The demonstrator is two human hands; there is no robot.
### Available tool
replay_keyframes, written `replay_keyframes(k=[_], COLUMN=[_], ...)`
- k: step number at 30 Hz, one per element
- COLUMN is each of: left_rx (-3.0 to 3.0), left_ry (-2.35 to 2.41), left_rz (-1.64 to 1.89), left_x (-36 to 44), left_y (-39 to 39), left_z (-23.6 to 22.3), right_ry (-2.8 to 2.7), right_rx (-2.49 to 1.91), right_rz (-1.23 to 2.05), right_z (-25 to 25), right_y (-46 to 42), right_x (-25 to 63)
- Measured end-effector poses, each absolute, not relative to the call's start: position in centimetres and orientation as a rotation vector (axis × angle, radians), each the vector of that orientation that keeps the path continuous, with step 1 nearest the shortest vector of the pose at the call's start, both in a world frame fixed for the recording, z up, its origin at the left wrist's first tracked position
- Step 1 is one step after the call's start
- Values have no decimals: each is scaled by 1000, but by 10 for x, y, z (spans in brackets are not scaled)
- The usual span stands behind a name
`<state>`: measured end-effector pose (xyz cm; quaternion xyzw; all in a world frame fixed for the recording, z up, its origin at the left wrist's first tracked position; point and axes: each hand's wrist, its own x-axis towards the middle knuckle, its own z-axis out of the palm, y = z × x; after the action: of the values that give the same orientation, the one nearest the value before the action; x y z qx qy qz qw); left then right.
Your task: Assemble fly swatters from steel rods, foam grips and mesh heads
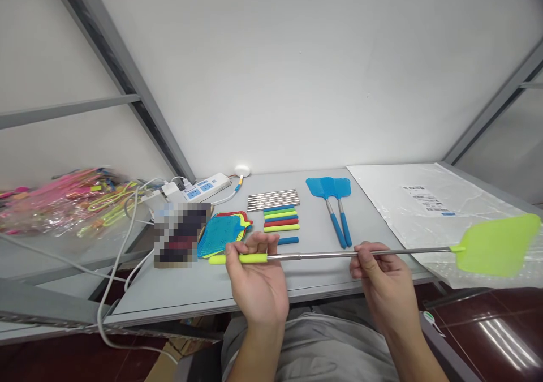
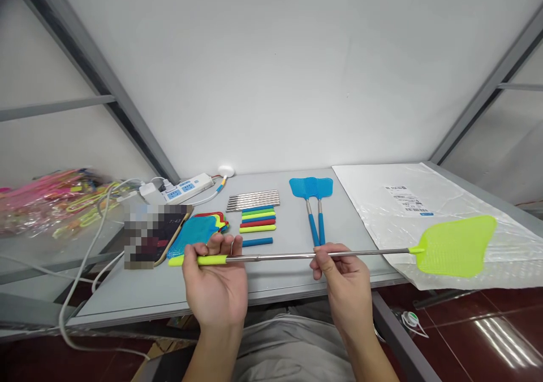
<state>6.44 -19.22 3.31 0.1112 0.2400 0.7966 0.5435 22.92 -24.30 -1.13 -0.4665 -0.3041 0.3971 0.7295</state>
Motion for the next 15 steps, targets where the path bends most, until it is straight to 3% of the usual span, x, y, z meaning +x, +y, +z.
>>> replay_keyframes(k=[15], left_rx=[193], left_ry=[417], left_rz=[1830], left_x=[43], left_y=[-187], left_z=[42], right_ry=[-546], right_rx=[-828], right_rz=[1049], right_z=[1], right_y=[-238], right_x=[242])
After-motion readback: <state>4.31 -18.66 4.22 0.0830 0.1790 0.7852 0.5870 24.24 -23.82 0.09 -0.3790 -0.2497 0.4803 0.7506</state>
